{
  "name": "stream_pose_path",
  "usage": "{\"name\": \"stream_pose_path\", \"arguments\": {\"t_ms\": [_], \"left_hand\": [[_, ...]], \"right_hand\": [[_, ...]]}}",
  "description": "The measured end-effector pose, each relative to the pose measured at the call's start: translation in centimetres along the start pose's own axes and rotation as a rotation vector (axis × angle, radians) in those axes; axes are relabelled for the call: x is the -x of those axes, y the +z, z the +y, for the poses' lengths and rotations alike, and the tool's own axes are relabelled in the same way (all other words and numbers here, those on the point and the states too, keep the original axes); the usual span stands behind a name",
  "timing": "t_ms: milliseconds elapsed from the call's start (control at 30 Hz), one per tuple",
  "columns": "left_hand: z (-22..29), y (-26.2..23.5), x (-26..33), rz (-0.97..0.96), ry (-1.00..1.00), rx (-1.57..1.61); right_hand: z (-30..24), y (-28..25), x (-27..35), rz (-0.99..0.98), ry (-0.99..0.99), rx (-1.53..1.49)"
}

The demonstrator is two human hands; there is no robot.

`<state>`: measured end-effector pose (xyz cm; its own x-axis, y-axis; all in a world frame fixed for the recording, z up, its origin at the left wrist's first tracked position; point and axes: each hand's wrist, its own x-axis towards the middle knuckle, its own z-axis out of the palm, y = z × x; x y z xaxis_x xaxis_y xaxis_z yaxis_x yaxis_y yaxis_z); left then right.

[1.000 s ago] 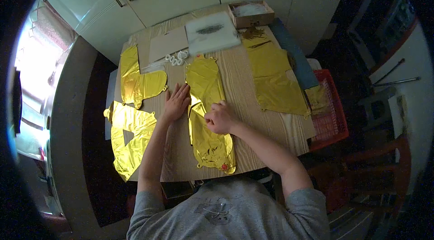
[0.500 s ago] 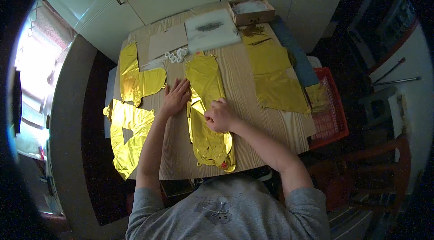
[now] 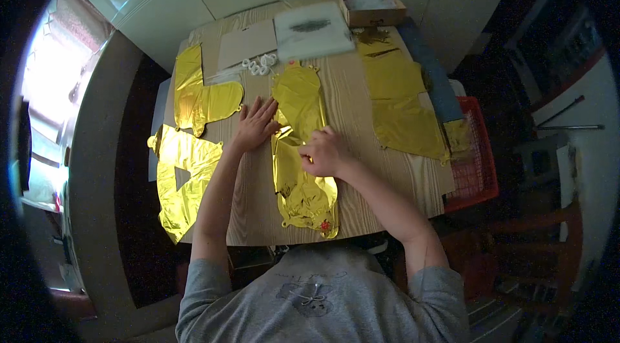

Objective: Folding gold foil star-shaped balloons and inserting them into plastic sleeves with cardboard backings.

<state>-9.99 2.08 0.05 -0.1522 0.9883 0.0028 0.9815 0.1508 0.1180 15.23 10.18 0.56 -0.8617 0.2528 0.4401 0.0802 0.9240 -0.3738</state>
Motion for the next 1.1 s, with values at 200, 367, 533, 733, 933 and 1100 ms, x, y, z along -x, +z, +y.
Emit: {"name": "stream_pose_path", "arguments": {"t_ms": [200,367,533,733,933,1100], "left_hand": [[-0.2,0.4,0.1,-0.004,-0.002,-0.014],[-0.1,0.4,-0.1,-0.012,-0.006,-0.03],[-0.2,0.2,-0.3,-0.046,-0.013,-0.06],[-0.1,-0.1,-0.1,-0.056,-0.011,-0.037],[-0.4,0.5,-0.1,0.017,-0.001,-0.005],[-0.3,0.5,0.0,0.039,-0.009,0.002]], "right_hand": [[-1.4,-3.2,-1.5,-0.033,0.047,-0.039],[-3.0,-1.1,-2.8,-0.241,-0.181,-0.052],[-2.4,1.5,-2.8,-0.383,-0.298,0.096],[-2.6,2.2,-2.0,-0.448,-0.256,0.121],[-3.4,2.4,-1.6,-0.466,-0.246,0.13],[-3.7,2.4,-1.4,-0.469,-0.237,0.146]]}}
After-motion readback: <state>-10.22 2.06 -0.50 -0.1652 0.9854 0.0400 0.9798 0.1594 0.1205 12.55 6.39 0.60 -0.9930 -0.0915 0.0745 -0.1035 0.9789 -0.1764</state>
